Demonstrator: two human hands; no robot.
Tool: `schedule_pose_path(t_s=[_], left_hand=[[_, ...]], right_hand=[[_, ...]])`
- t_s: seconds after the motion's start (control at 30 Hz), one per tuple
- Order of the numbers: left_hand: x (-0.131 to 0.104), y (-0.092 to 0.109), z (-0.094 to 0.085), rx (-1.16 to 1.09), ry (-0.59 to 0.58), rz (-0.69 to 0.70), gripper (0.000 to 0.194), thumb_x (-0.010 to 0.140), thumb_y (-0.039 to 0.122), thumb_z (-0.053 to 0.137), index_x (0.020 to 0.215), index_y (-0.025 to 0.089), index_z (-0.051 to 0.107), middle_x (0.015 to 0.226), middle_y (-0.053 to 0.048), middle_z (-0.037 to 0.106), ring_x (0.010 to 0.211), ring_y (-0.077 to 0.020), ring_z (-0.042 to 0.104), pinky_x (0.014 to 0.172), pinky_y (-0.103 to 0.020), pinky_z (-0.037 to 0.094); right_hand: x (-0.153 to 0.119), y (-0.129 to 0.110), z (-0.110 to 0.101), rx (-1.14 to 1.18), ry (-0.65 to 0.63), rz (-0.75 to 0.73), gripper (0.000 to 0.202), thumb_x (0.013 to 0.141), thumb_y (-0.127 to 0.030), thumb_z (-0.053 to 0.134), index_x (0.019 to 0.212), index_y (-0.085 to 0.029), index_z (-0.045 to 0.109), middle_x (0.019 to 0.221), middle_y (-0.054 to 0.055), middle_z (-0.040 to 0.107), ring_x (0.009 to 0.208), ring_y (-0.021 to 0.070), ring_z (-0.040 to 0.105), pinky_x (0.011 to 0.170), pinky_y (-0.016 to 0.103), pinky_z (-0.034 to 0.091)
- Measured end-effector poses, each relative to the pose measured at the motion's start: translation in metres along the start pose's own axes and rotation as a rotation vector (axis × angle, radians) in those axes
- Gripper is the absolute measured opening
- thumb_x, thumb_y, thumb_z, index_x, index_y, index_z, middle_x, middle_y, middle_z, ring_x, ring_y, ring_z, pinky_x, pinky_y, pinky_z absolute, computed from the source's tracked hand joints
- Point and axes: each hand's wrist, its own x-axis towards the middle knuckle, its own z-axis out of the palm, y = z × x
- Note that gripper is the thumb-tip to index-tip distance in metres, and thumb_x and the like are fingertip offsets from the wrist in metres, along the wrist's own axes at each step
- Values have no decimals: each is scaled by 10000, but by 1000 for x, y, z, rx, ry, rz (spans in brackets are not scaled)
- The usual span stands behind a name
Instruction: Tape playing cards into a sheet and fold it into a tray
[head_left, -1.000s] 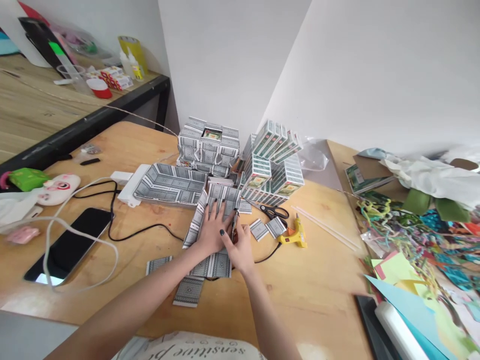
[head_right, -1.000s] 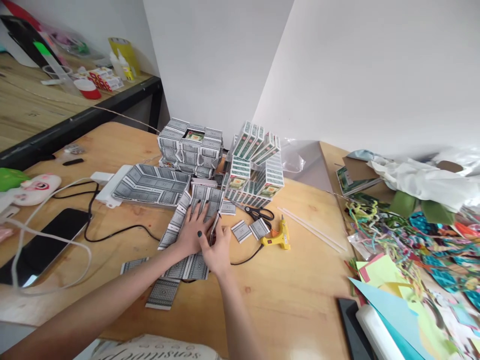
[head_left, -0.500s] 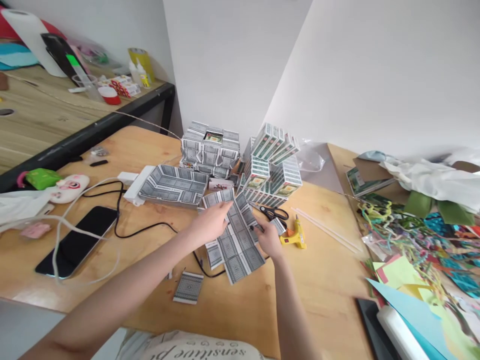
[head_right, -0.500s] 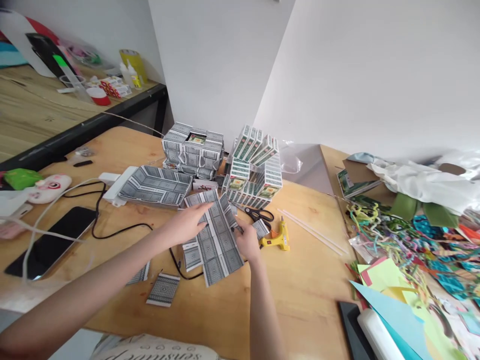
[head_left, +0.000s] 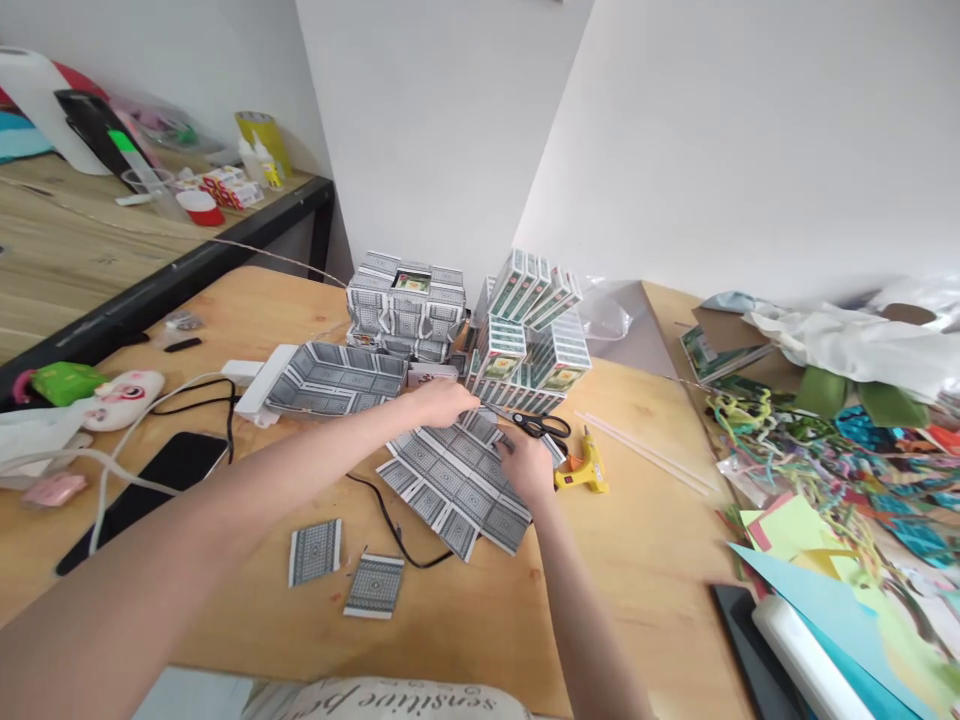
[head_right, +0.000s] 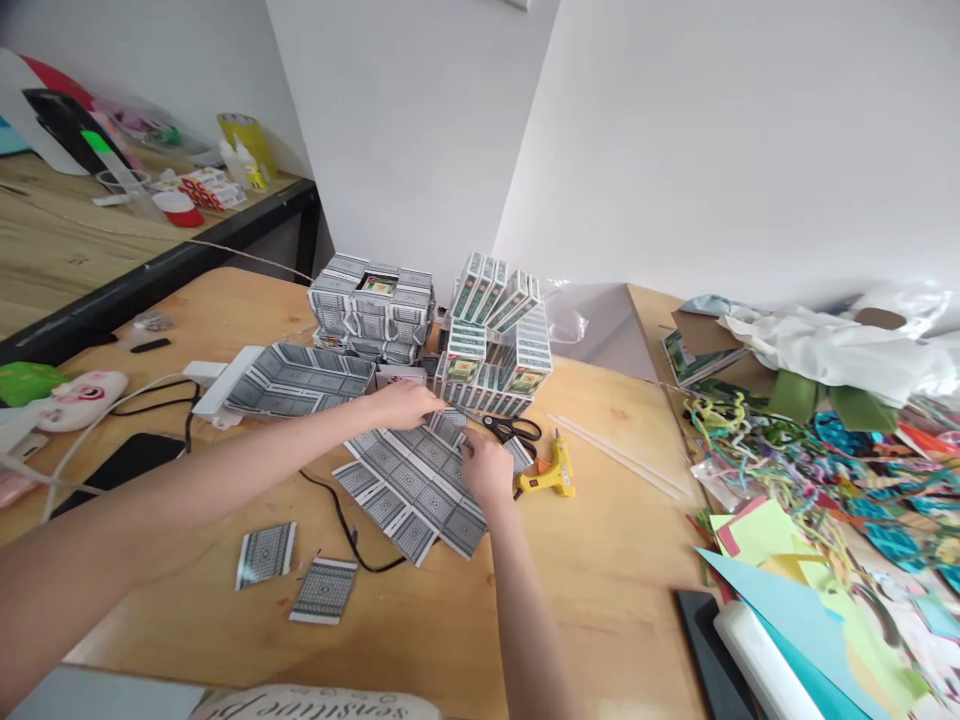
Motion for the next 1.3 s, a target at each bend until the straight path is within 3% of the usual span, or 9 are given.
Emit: schedule_pose_path(t_s=[0.1, 0.23, 0.5, 0.63, 0.77, 0.9, 1.13, 1.3], left_hand=[[3, -4, -1, 51, -68, 36, 309, 671, 135, 539, 959, 206, 628, 865, -91, 665, 814, -255, 616, 711, -360, 458], [-2, 2, 4, 52, -56, -14, 255, 709, 100, 498, 918, 153, 634, 848, -129, 664, 828, -257, 618, 757, -374, 452], [-21, 16, 20, 105, 82, 41, 243, 795, 94, 392, 890, 120, 615, 865, -147, 653, 832, -232, 610, 734, -351, 455], [-19, 4, 14, -30, 53, -64, 212, 755, 173, 494, 927, 181, 616, 914, -88, 657, 873, -228, 601, 730, -318, 443], [-13, -8, 5, -262, -12, -174, 184, 676, 204, 564, 846, 200, 635, 833, -31, 668, 806, -204, 610, 661, -259, 429], [-14, -5, 8, -312, 14, -173, 171, 691, 169, 516, 803, 204, 641, 825, -6, 669, 763, -171, 612, 624, -228, 420], [-29, 2, 22, -501, 15, -123, 299, 618, 117, 583, 902, 195, 636, 935, -1, 663, 870, -178, 601, 725, -233, 431], [-35, 8, 36, -469, 206, -311, 94, 657, 195, 611, 749, 178, 616, 831, -27, 637, 830, -216, 579, 707, -290, 415]], right_hand=[[2, 2, 7, -22, 31, 51, 338, 816, -323, 517, 1150, -282, 555, 985, 27, 678, 909, 188, 616, 761, 259, 424], [2, -2, 17, -70, 60, 75, 281, 829, -329, 495, 1086, -242, 565, 927, 36, 670, 856, 186, 613, 703, 254, 407], [-15, -13, 38, -156, 191, -58, 205, 837, -136, 387, 853, -155, 590, 862, 112, 634, 868, 218, 562, 738, 293, 386], [-7, 1, 30, 191, 200, -64, 186, 791, -155, 446, 915, -166, 584, 909, 75, 651, 894, 191, 580, 786, 282, 414], [3, 17, 23, 607, 213, 7, 315, 710, -154, 489, 1017, -156, 556, 995, 58, 661, 919, 161, 605, 804, 262, 443], [3, 17, 32, 690, 176, 72, 303, 687, -174, 494, 968, -161, 605, 955, 48, 681, 886, 179, 619, 798, 287, 459], [-3, 8, 50, 831, 270, 110, 268, 662, -185, 532, 910, -177, 634, 903, 40, 690, 865, 190, 625, 816, 298, 453], [3, 7, 47, 869, 294, 62, 236, 641, -192, 562, 857, -198, 655, 859, 33, 695, 844, 214, 624, 814, 331, 447]])
